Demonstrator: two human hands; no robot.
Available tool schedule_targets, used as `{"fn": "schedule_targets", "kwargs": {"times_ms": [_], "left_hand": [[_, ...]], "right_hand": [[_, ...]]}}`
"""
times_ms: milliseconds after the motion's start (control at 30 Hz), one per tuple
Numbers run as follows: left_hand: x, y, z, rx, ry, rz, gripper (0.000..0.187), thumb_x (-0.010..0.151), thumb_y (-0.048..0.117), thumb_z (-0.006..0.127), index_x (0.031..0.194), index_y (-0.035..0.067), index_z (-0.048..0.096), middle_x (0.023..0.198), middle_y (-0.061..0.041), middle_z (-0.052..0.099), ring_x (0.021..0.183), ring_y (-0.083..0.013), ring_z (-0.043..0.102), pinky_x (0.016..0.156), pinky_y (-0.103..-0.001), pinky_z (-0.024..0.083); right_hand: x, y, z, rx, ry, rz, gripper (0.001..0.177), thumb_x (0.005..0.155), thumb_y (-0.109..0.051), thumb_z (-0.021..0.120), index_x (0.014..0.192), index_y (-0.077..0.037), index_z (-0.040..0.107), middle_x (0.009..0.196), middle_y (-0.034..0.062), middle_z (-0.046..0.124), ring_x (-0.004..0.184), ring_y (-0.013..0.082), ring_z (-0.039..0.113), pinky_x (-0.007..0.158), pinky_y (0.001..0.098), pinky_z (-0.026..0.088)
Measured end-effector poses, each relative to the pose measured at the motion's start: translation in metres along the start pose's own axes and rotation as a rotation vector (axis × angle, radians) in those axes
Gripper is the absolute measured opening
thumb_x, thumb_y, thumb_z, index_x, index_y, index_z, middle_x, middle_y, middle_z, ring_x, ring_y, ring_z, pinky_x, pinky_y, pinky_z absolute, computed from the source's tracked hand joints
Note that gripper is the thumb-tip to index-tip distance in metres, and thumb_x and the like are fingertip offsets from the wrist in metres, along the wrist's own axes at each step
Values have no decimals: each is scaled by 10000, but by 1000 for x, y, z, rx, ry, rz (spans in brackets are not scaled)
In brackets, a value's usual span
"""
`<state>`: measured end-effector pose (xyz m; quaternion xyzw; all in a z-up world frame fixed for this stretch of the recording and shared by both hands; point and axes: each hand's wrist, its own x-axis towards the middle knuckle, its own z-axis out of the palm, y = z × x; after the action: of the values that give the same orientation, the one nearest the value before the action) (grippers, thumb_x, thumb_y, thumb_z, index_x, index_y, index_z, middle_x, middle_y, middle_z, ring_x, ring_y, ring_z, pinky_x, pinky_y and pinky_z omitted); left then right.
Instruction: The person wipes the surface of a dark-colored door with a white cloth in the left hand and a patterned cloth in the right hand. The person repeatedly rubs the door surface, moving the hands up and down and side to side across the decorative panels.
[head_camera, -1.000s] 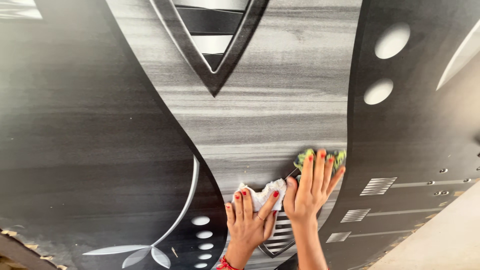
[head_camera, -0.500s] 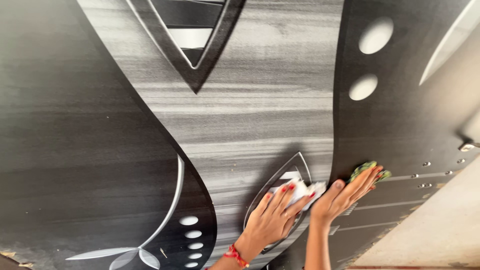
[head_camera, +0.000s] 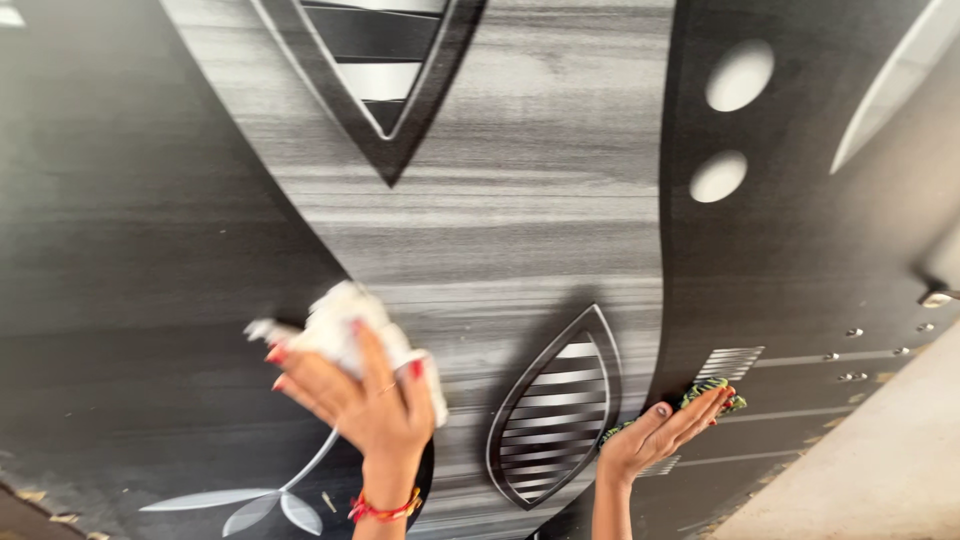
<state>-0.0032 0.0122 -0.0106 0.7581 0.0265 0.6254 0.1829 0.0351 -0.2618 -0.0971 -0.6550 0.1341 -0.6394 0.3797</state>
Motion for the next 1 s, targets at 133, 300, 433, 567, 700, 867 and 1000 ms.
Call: {"fn": "schedule_targets", "kwargs": {"times_ms": [133, 300, 433, 567, 700, 867, 1000], "left_hand": [[-49, -32, 1, -31, 20, -51, 691, 1035, 414, 451, 1597, 33, 325, 1625, -436, 15, 1526, -630, -38, 1237, -704, -47], [-112, -36, 26, -45, -2, -93, 708, 1006, 399, 451, 1580, 11, 310, 1599, -460, -15, 1490, -657, -65, 1188, -726, -61], [-136, -37, 33, -60, -45, -102, 698, 1000, 423, 483, 1580, 73, 318, 1594, -468, -32, 1495, -640, -75, 1188, -725, -60], [-137, -40, 25, -86, -74, -91, 705, 982, 436, 537, 1586, 155, 306, 1608, -424, -21, 1513, -614, -80, 1196, -719, -52], [-131, -37, 17, -87, -77, -57, 698, 1000, 396, 566, 1606, 199, 282, 1637, -391, -59, 1523, -586, -124, 1197, -709, -76], [-124, -39, 10, -79, -59, -41, 720, 989, 425, 575, 1615, 260, 259, 1638, -389, -75, 1528, -552, -132, 1202, -681, -71], [-112, -65, 1, 5, 15, -102, 723, 1014, 384, 502, 1644, 204, 197, 1648, -375, -62, 1545, -554, -113, 1239, -688, -59]], "right_hand": [[-21, -24, 9, 34, -5, -58, 635, 1164, -411, 255, 1638, 10, 212, 1725, 196, 210, 1630, 355, 158, 1351, 550, 98], [-85, -65, 24, 98, -138, -316, 592, 1157, -327, 299, 1622, 29, 207, 1718, 209, 165, 1624, 349, 103, 1326, 556, -9], [-112, -99, 27, 46, -215, -598, 577, 1087, -313, 379, 1556, 23, 367, 1653, 210, 299, 1574, 374, 174, 1277, 619, 19], [-71, -146, 33, 51, -276, -727, 564, 1058, -330, 493, 1490, 32, 477, 1595, 238, 382, 1535, 422, 259, 1262, 669, 49], [-18, -212, 47, 46, -292, -781, 537, 1053, -335, 549, 1484, -16, 536, 1591, 175, 434, 1511, 375, 344, 1259, 639, 79], [-18, -265, 52, 74, -391, -1114, 469, 1068, -397, 565, 1494, -203, 601, 1558, 19, 506, 1468, 231, 425, 1253, 577, 108], [-48, -240, 39, 58, -415, -1170, 416, 1076, -354, 548, 1475, -277, 634, 1536, -63, 552, 1446, 146, 452, 1295, 524, 147]]}}
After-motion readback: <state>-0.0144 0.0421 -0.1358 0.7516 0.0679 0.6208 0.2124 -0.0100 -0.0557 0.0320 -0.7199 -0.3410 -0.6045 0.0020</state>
